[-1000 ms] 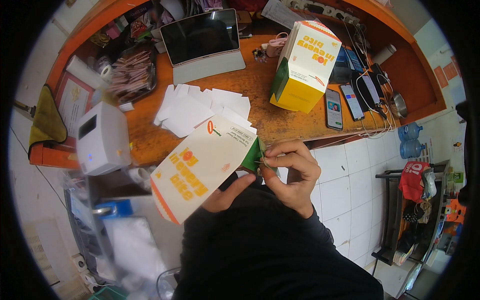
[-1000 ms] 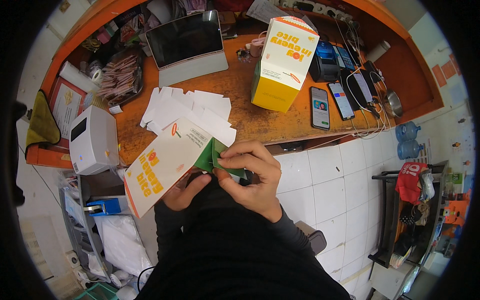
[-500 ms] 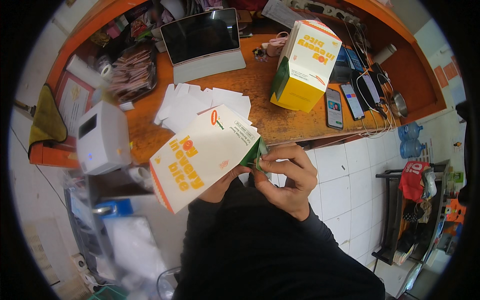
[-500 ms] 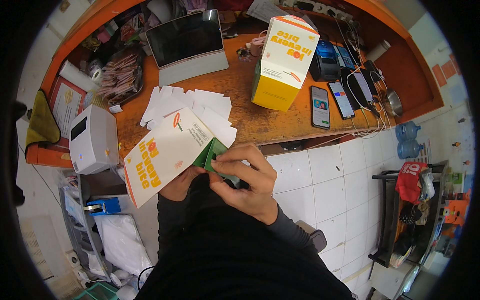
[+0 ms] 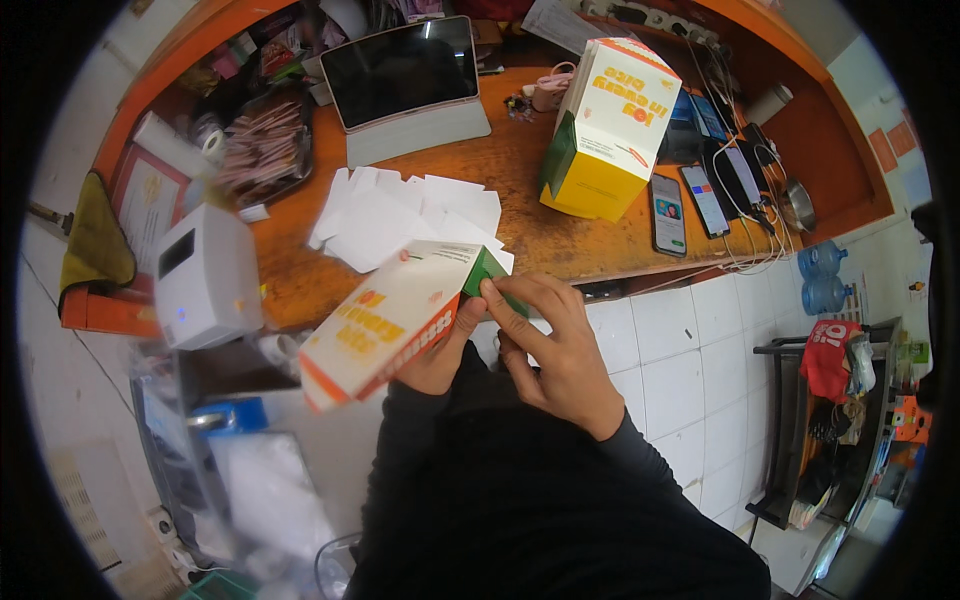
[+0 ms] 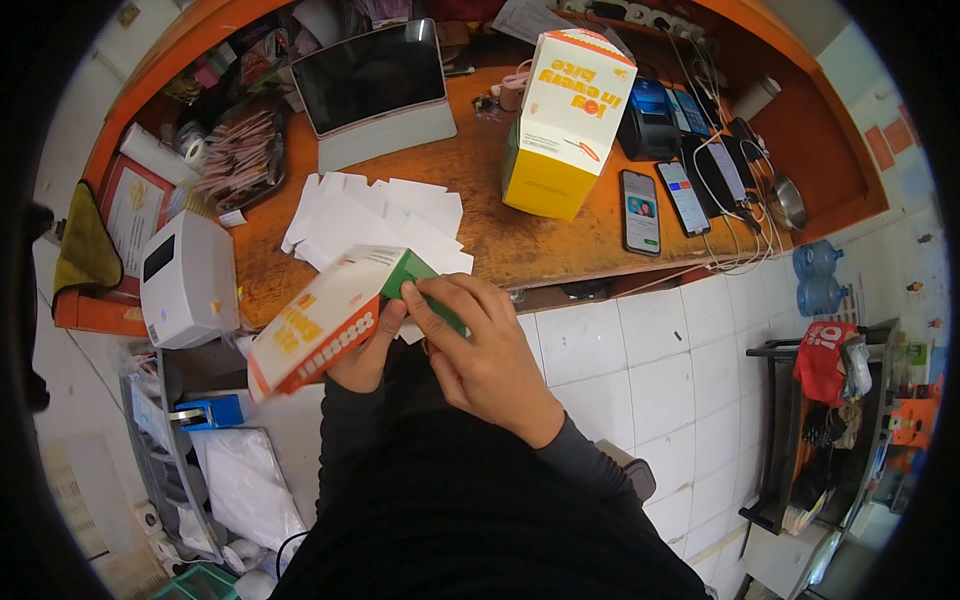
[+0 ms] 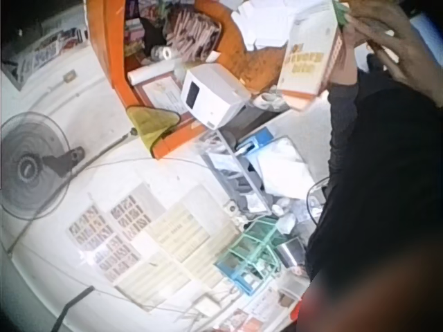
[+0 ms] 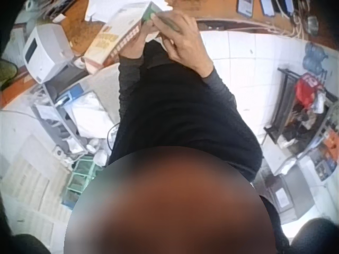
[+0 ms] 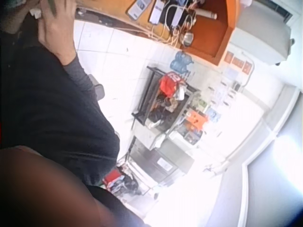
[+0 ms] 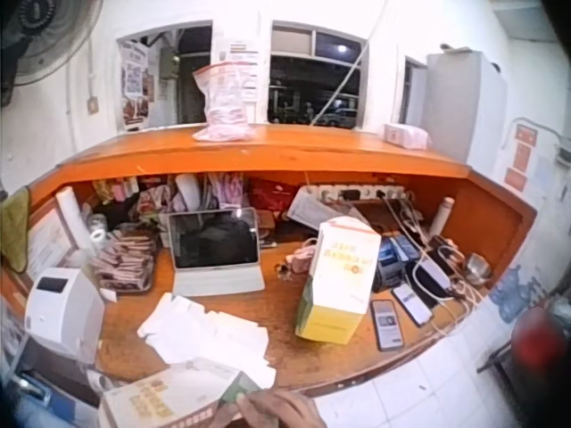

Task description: The person folds flat paperboard pieces into small rectangular boxes and stacks them on the counter. The person repeatedly picks up a flat piece, folds the sides and flaps, and places the completed box on top of a growing stack.

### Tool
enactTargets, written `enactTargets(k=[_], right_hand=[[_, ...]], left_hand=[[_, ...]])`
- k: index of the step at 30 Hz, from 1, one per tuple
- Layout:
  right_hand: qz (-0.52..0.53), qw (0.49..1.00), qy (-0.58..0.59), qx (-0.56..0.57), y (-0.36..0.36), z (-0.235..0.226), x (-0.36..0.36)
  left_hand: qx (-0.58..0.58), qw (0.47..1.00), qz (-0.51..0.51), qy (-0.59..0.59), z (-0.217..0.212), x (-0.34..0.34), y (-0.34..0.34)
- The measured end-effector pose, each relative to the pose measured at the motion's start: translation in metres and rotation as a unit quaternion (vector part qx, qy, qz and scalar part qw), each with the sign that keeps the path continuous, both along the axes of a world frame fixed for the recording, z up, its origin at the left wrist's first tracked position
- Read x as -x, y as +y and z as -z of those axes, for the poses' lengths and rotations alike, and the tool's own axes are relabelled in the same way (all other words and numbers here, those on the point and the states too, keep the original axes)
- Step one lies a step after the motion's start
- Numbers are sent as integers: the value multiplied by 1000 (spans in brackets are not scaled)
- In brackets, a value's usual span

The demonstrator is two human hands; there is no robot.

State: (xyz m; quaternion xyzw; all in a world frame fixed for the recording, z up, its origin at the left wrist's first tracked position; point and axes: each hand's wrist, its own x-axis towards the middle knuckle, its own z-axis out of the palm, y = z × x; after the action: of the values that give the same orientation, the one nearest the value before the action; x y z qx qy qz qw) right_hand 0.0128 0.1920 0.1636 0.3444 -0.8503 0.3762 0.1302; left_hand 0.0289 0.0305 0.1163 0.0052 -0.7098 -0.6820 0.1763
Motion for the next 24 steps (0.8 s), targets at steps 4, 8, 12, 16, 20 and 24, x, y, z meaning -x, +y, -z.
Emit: enactTargets(k=[4,8,12,16,20,24], right_hand=[[29,999,-32,-9,19,-4,9],[53,992,-117,17,39,-6,18],[86,986,-110,93,35,1,15],[167,975,-5,146,34,8,23],[136,988,15,73,45,1,27],[56,994,25,90,39,-8,24]], left_hand=[[-184,982,26,-26,2,3,2],[-339,939,58,-2,8,9,-2],[-429,893,94,-98,1,12,2],[-375,812,374,-245,-30,5,3],[16,914,347,-211,-61,-4,-3],[226,958,118,130,-59,5,9]])
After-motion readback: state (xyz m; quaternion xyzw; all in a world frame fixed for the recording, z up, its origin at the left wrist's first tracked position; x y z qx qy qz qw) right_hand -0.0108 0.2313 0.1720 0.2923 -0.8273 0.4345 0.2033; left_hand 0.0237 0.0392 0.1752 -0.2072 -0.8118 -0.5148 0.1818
